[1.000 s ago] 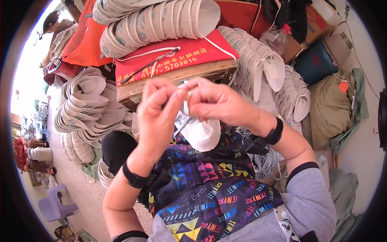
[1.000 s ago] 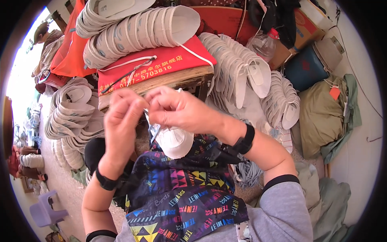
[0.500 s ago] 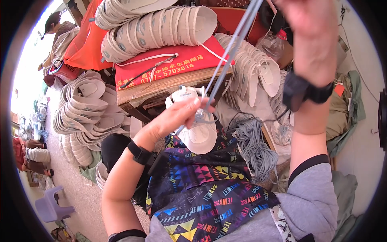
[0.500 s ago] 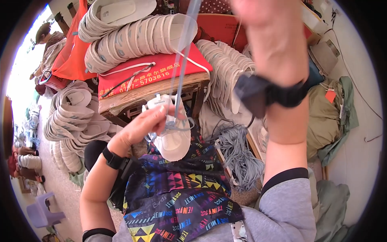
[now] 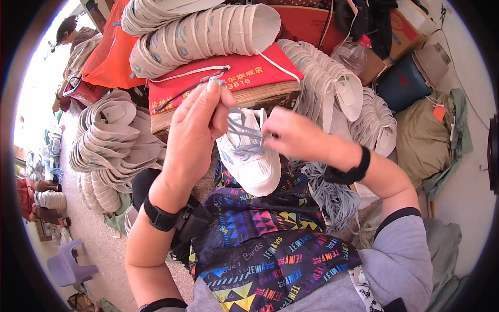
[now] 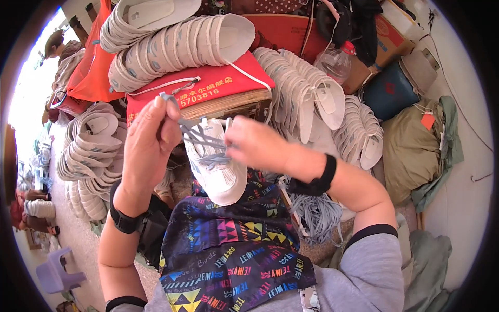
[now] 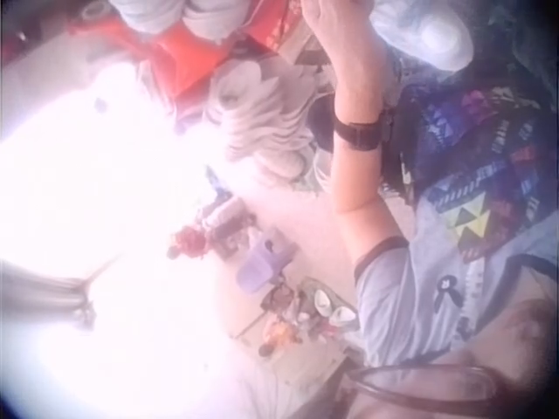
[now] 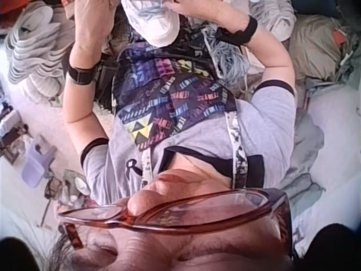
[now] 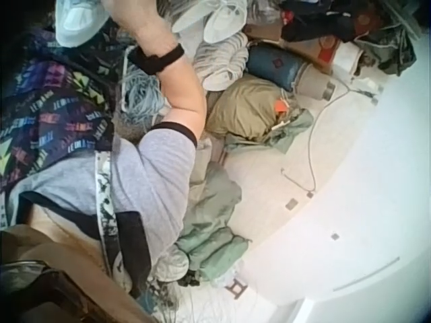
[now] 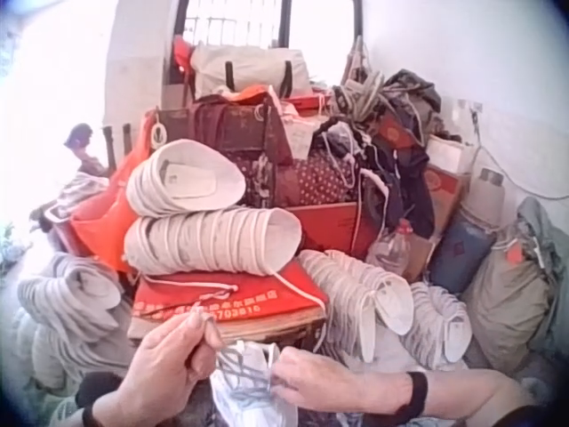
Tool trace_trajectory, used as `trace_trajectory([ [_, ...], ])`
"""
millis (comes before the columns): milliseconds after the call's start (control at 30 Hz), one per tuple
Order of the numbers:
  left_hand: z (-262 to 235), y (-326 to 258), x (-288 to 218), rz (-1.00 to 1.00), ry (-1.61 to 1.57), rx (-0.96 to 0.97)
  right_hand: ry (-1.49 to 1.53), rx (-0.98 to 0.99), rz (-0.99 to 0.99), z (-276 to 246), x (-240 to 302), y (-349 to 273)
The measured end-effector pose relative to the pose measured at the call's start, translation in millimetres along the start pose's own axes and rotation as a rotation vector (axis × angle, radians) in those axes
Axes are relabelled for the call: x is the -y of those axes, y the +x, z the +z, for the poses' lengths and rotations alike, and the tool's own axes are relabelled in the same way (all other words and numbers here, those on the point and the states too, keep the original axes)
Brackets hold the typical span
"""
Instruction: Lacing a pair of white sneakers in a manufacturing setting.
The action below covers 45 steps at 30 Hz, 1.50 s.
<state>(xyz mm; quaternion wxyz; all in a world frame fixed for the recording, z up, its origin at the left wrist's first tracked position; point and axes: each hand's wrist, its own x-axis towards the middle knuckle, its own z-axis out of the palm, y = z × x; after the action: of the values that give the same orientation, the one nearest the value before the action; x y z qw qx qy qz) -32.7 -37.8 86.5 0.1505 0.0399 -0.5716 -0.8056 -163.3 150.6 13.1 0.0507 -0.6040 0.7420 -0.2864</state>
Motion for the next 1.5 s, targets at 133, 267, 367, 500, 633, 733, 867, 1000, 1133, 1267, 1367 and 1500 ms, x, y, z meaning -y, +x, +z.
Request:
trace_trajectory([
  [133,-2,-7,17,-0.081,0.019,-0.06,0.038,-0.048,0.077,30,9,-13],
  [267,-5,-7,18,-0.094,0.053,-0.083,0.235,-0.032,0.256,34,6,-15],
  [367,-8,-6,18,-0.094,0.058,-0.104,0.305,0.003,0.282,32,8,-16],
  [500,-8,-6,21,-0.104,0.027,-0.124,0.026,0.146,0.177,22,6,-11],
  [633,-7,-9,22,-0.13,0.052,-0.138,-0.065,0.423,0.201,6,9,6],
  [733,-6,-11,21,-0.138,0.066,-0.118,-0.125,0.272,0.133,14,5,9],
  [867,-10,-11,19,-0.117,0.053,-0.136,0.084,-0.105,0.178,29,1,4],
  [1000,-13,-12,20,-0.121,-0.048,-0.132,0.459,-0.031,0.299,31,-2,1],
  [1133,-12,-16,5,-0.094,-0.136,-0.102,0.754,0.167,0.462,33,-19,3],
  [1267,-5,-32,-42,0.195,-0.253,0.054,0.487,-0.151,0.342,45,-14,0],
  [1367,2,-36,-46,0.301,-0.238,0.129,0.378,-0.088,0.312,24,11,4],
  [1500,9,-37,-44,0.224,-0.058,0.044,0.619,-0.15,0.128,36,37,14],
])
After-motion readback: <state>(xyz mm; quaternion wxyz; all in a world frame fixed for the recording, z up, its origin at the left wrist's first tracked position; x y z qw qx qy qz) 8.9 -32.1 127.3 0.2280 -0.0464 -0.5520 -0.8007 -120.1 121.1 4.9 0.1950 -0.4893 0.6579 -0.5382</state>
